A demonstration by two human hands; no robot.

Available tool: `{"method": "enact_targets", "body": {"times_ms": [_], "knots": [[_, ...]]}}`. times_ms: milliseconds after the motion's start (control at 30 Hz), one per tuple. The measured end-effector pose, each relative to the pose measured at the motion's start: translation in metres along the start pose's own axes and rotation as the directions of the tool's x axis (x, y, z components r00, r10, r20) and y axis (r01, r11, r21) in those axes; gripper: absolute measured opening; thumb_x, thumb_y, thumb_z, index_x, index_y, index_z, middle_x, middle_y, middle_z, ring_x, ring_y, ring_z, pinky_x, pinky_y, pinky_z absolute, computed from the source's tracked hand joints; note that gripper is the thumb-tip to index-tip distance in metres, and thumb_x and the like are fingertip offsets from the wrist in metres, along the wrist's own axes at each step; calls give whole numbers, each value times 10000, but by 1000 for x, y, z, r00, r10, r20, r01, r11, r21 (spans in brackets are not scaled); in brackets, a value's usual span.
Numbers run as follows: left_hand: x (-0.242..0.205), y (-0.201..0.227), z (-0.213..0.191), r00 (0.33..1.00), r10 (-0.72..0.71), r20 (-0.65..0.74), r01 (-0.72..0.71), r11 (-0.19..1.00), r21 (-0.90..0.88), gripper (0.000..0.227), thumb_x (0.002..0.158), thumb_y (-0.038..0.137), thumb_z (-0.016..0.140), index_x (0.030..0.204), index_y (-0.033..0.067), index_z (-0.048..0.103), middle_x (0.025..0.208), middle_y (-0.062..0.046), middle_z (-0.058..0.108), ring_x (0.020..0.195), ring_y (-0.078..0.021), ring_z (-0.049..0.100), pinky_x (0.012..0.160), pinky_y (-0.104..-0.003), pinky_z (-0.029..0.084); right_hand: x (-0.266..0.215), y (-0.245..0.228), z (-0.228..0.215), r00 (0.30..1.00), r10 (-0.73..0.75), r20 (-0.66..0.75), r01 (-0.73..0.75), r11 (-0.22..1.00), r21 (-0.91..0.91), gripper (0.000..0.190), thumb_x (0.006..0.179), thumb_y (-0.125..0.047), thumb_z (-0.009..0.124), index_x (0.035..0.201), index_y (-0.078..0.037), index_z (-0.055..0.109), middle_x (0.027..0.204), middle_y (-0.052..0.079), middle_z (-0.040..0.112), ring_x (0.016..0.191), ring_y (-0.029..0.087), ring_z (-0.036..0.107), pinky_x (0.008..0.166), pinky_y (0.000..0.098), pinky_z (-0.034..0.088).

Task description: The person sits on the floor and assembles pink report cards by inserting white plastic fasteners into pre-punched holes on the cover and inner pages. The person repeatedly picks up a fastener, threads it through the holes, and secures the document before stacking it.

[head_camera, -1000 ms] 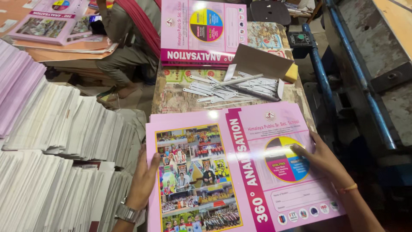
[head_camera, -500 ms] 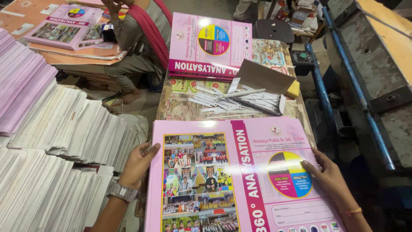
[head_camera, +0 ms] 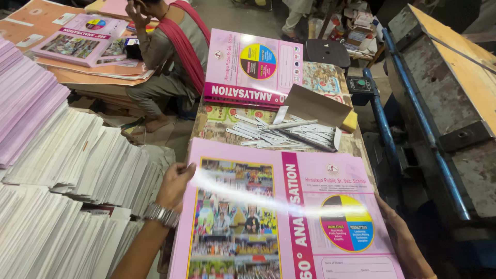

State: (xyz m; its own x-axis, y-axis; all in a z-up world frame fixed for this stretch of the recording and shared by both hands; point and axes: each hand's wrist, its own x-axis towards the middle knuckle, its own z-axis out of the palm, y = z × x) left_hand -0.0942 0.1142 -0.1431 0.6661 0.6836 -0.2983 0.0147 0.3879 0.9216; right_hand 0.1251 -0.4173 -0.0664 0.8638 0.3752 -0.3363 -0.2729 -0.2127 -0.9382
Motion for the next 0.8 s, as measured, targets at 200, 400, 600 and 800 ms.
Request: {"method": "enact_targets", "body": {"times_ms": [200,400,600,800], "knots": [[28,-13,2,1000,0,-4,1,995,96,405,941,288,703,1130,-61,627,1005,-97,698,883,-142,643,810,-289,534,14,16,2,984,-153,87,167,967,-192,807,936,-481,436,1609,-89,227,1707,110,207,1576,257,165,1227,365,97],[19,-10,-5,999,9,-46,-7,999,53,474,891,270,760,1159,-96,622,997,-97,699,892,-166,651,808,-315,539,75,58,-38,966,-205,158,257,823,-506,750,958,-548,297,1622,-210,208,1736,87,22,1587,217,-122,1219,432,-114],[-17,29,22,922,381,72,-364,787,498,642,890,308,759,1367,-24,486,1345,-185,488,1212,-251,567,1040,-383,462,71,48,-50,972,-148,183,221,842,-493,708,980,-441,486,1606,-177,286,1713,117,39,1597,234,-90,1230,418,-37],[-61,67,77,795,436,422,-503,84,860,440,887,290,714,1276,108,621,1437,-171,450,1415,-370,370,1146,-563,267,59,-60,15,752,-628,200,530,396,-750,501,950,-267,664,1391,-52,564,1423,200,575,1439,344,450,1169,416,343]]}}
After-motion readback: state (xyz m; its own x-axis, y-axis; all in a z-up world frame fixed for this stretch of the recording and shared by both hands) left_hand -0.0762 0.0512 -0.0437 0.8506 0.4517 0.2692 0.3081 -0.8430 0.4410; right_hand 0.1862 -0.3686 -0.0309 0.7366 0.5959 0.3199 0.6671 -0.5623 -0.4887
